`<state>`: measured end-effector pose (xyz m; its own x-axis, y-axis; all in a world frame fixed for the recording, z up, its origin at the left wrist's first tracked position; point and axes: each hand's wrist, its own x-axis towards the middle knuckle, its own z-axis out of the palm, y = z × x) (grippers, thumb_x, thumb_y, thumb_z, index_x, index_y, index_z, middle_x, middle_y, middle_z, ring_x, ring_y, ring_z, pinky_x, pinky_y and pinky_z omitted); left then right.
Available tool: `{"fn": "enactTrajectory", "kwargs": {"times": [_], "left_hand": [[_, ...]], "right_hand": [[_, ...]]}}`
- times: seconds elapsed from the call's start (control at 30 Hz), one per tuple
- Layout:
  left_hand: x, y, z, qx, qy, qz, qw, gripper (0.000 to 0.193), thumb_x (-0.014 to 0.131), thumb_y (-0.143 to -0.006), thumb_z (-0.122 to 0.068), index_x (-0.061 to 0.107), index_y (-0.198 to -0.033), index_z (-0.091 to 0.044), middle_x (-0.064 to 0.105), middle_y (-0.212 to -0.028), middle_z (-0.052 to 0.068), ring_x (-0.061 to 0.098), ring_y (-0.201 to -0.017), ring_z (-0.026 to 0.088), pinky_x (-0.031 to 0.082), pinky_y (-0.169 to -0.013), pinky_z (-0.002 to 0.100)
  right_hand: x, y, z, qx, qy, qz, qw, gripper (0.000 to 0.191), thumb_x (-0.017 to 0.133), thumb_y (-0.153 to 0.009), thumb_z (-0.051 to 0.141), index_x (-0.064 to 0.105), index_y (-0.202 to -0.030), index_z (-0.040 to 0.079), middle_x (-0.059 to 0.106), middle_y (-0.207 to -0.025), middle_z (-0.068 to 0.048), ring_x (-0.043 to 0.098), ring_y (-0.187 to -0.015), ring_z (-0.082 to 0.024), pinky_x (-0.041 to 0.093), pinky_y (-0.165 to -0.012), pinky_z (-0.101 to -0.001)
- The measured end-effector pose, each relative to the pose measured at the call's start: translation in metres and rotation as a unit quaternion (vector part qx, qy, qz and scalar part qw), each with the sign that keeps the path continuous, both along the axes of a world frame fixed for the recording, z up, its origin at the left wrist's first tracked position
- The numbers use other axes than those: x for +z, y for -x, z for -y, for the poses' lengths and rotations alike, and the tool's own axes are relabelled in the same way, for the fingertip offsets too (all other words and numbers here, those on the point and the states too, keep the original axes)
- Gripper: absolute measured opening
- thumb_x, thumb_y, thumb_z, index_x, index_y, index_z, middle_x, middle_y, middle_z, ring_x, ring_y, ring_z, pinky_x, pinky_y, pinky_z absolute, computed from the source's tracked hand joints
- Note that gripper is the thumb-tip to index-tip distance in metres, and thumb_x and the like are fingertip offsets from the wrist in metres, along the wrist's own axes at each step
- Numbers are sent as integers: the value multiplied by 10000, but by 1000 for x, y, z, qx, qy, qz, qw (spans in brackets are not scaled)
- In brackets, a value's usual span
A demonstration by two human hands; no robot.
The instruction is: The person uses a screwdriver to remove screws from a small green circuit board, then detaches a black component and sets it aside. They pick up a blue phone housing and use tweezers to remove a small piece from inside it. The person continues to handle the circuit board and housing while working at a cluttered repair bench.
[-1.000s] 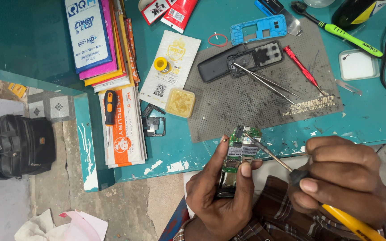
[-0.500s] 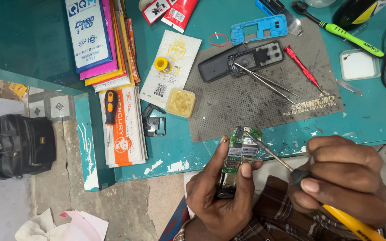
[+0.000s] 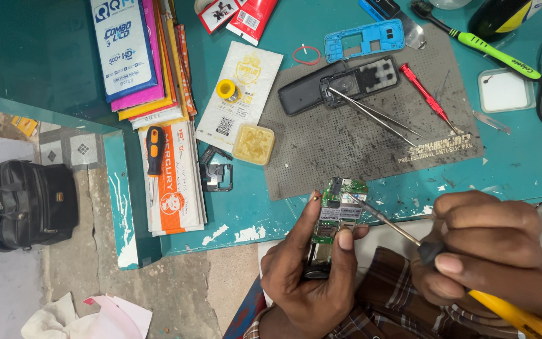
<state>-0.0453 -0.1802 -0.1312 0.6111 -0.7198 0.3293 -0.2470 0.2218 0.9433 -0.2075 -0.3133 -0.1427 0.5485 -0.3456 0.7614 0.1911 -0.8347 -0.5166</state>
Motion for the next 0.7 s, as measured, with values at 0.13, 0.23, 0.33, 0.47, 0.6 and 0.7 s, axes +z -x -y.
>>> {"fn": "enactTrajectory", "kwargs": {"times": [0.13, 0.23, 0.33, 0.47, 0.6, 0.7], "left_hand": [[0, 1, 0, -1, 2, -6, 1000, 450, 681, -992, 74, 543, -1418, 127, 814, -979, 191, 831, -917, 216, 661, -855, 284], [0, 1, -1, 0, -3, -1, 1000, 451, 683, -987, 74, 546, -1414, 125, 815, -971, 189, 833, -910, 215, 660, -847, 284], [0, 2, 0, 3, 0, -7, 1000, 446, 685, -986, 76, 551, -1409, 124, 814, -968, 193, 834, -908, 218, 666, -840, 290], [-1, 2, 0, 1, 4, -9, 1000, 438, 682, -988, 78, 553, -1404, 126, 812, -973, 203, 836, -917, 227, 673, -838, 296], [-3, 3, 1, 3, 13, -21, 1000, 426, 677, -987, 84, 556, -1393, 134, 807, -990, 222, 836, -920, 242, 682, -831, 303], [-3, 4, 1, 8, 11, -19, 1000, 422, 679, -980, 85, 561, -1382, 137, 805, -981, 224, 837, -908, 242, 684, -820, 303]], "right_hand": [[-4, 0, 2, -7, 17, 10, 1000, 281, 789, -878, 131, 566, -1049, 118, 587, -857, -9, 600, -830, -148, 629, -668, -310], [-13, -4, 2, -21, 37, 50, 998, 270, 791, -876, 148, 575, -1035, 110, 594, -852, -12, 607, -818, -145, 631, -649, -306], [-16, -5, 3, -21, 45, 58, 997, 262, 787, -882, 147, 575, -1028, 95, 592, -853, -20, 606, -817, -151, 634, -650, -317], [-15, -4, 3, -26, 54, 53, 997, 270, 800, -873, 110, 573, -1016, 90, 595, -854, -23, 596, -817, -166, 628, -656, -339], [-17, -10, 3, -36, 71, 76, 994, 273, 797, -861, 153, 581, -1012, 84, 604, -841, -28, 589, -805, -172, 630, -642, -349], [-19, -13, 4, -52, 77, 93, 991, 244, 786, -859, 86, 589, -1002, 78, 590, -818, -32, 586, -797, -165, 627, -624, -342]]}}
